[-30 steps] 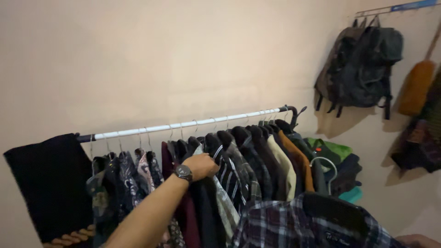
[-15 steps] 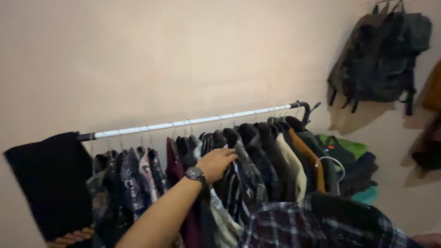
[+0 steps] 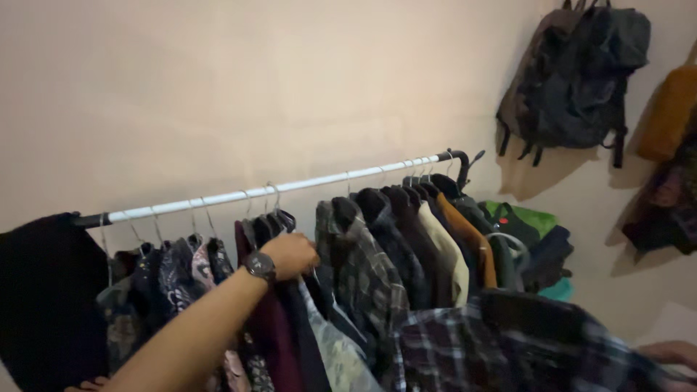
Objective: The person places a dark green shirt onto a hanger, adjusts the collar and shoulders, then hangs it on a clothing rack. The person then moves several other garments along the rack to make space.
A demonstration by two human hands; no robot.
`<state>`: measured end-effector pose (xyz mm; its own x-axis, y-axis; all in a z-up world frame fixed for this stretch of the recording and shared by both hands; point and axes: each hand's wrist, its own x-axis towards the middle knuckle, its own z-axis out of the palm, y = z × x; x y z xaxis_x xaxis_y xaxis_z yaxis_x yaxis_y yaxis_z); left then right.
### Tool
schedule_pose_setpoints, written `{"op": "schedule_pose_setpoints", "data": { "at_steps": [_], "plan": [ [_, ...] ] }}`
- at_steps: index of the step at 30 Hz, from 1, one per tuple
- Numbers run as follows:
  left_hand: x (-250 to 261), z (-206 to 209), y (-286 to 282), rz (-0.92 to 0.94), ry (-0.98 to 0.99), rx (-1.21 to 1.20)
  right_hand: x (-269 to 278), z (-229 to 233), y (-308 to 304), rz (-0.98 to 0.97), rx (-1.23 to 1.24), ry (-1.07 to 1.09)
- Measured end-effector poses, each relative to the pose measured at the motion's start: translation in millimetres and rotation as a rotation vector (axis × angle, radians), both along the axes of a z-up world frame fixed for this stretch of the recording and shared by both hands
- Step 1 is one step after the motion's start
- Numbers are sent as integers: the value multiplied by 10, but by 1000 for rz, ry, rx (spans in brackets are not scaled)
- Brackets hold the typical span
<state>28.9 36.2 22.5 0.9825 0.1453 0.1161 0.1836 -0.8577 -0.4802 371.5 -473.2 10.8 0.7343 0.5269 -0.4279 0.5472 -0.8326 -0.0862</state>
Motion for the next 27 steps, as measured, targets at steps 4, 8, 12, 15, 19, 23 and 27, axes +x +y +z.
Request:
{"op": "schedule_pose_setpoints", "data": {
  "at_steps": [4, 8, 12, 15, 19, 23, 27],
  "plan": [
    [-64, -89, -68, -43, -41, -36, -493, 322, 395, 158, 177, 11],
    [-138, -175, -178, 12, -106, -132, -1068, 491, 983, 351, 441, 37],
    [-236, -203, -425, 13, -203, -190, -1370, 630, 1547, 524, 770, -55],
    [-288, -272, -727, 94, -160, -145, -1392, 678, 2046, 551, 875, -174],
    [-376, -484, -1047, -25, -68, -96, -1556, 505, 2780, 506, 908, -256],
    [-417, -827, -1131, -43, 75, -62, -1568, 373, 3334, 498, 982, -193],
    [-406, -1501, -1055, 21, 264, -42, -1592, 121, 3838, 482, 976, -179]
  ]
}}
